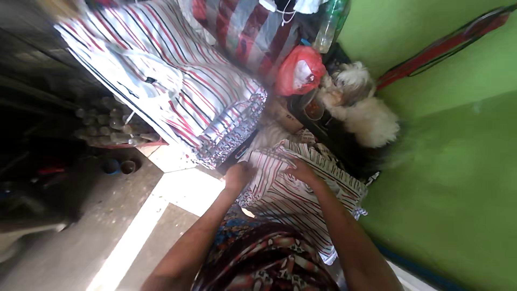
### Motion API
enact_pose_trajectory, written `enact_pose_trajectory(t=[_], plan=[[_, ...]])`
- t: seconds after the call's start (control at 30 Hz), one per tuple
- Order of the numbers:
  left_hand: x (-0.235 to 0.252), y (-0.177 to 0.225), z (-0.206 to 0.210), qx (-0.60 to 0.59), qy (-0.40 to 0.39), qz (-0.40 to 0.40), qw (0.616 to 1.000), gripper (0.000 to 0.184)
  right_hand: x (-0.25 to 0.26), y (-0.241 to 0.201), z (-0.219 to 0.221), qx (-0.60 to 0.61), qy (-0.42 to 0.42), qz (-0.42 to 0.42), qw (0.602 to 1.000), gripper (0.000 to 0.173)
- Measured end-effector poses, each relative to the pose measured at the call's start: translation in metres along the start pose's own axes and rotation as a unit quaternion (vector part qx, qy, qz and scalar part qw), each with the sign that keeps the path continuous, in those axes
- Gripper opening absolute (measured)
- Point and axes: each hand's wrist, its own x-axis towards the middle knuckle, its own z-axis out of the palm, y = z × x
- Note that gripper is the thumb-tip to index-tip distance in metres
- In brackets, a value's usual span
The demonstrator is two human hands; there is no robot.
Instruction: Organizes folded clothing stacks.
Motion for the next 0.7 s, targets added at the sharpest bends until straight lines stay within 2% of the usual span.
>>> enact_pose_trajectory(t=[0.1, 0.17, 0.23, 0.3, 0.37, 0.4, 0.47, 0.53, 0.6, 0.7], plan=[[-0.009, 0.002, 0.003, -0.092, 0.045, 0.071, 0.992, 0.027, 0.001, 0.005, 0.001, 0.012, 0.007, -0.004, 1.000, 0.067], [-0.012, -0.004, 0.017, -0.216, 0.077, 0.163, 0.960, 0.019, 0.001, 0.005, -0.001, 0.020, -0.002, -0.007, 1.000, 0.069], [-0.009, -0.008, 0.029, -0.316, 0.026, 0.165, 0.934, 0.021, 0.000, 0.001, -0.003, 0.018, -0.018, -0.007, 1.000, 0.070], [-0.006, -0.008, 0.032, -0.307, -0.035, 0.084, 0.947, 0.040, -0.001, -0.008, -0.007, -0.008, -0.038, 0.003, 0.999, 0.070], [-0.006, -0.005, 0.027, -0.213, -0.089, 0.019, 0.973, 0.060, -0.005, -0.020, -0.012, -0.038, -0.053, 0.020, 0.998, 0.068], [-0.007, -0.002, 0.023, -0.156, -0.113, 0.015, 0.981, 0.060, -0.008, -0.023, -0.014, -0.042, -0.055, 0.019, 0.997, 0.067], [-0.013, -0.002, 0.019, -0.115, -0.118, 0.050, 0.985, 0.049, -0.010, -0.023, -0.014, -0.039, -0.058, -0.008, 0.998, 0.065], [-0.020, -0.009, 0.018, -0.208, -0.068, 0.130, 0.967, 0.032, -0.020, -0.021, -0.019, -0.032, -0.078, -0.059, 0.995, 0.064], [-0.030, -0.013, 0.015, -0.310, -0.068, 0.194, 0.928, 0.018, -0.045, -0.024, -0.030, -0.035, -0.119, -0.107, 0.987, 0.053], [-0.046, -0.018, 0.016, -0.304, -0.160, 0.224, 0.912, 0.026, -0.083, -0.016, -0.042, -0.013, -0.172, -0.129, 0.977, 0.040]])
